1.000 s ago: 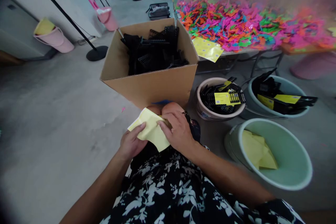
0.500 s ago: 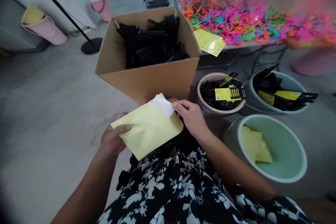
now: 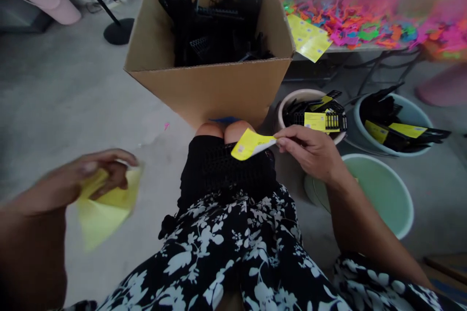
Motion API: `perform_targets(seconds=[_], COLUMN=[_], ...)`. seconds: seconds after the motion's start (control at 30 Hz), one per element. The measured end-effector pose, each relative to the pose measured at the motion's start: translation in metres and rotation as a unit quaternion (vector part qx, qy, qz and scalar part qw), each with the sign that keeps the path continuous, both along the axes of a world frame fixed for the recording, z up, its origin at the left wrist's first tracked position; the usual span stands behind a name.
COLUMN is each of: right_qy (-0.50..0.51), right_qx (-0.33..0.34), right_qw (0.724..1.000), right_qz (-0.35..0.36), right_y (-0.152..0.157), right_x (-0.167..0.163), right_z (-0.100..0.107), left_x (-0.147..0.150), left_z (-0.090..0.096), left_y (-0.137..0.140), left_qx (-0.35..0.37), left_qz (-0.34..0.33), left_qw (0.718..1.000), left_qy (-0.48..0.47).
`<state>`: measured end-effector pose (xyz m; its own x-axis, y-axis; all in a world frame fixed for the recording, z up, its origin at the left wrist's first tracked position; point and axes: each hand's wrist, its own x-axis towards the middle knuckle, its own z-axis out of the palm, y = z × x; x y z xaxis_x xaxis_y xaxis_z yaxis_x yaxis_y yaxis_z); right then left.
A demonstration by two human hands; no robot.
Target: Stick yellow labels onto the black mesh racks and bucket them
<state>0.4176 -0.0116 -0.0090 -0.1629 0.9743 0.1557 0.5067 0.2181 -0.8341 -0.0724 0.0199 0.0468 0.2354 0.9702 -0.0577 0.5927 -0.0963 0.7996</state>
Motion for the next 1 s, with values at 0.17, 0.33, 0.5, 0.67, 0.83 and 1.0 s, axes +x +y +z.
perform_targets(seconds=[0.17, 0.33, 0.5, 0.67, 0.83, 1.0], right_qy=[-0.086, -0.065, -0.036, -0.031, -0.026, -0.029], right_qx=[-0.008, -0.020, -0.029, -0.046, -0.049, -0.049], right_qw=[0.993, 0.989, 0.983, 0.979, 0.977, 0.977], right_qz=[0.077, 0.135, 0.175, 0.196, 0.206, 0.205], right_y=[0.014, 0.034, 0.044, 0.050, 0.053, 0.057], right_x=[-0.016, -0.042, -0.054, -0.057, -0.058, -0.059], right_z=[-0.011, -0.030, -0.046, -0.052, -0.058, -0.064], left_x=[0.063, 0.089, 0.102, 0.104, 0.100, 0.098], left_z=[-0.040, -0.072, -0.081, -0.094, -0.105, -0.109], left_y=[-0.003, 0.008, 0.011, 0.011, 0.014, 0.015], left_qx=[0.034, 0.093, 0.134, 0.145, 0.153, 0.148], left_qz=[-0.107, -0.255, -0.292, -0.302, -0.312, -0.323], left_qw=[0.983, 0.907, 0.873, 0.871, 0.866, 0.860], left_qy=[0.142, 0.323, 0.367, 0.359, 0.360, 0.365])
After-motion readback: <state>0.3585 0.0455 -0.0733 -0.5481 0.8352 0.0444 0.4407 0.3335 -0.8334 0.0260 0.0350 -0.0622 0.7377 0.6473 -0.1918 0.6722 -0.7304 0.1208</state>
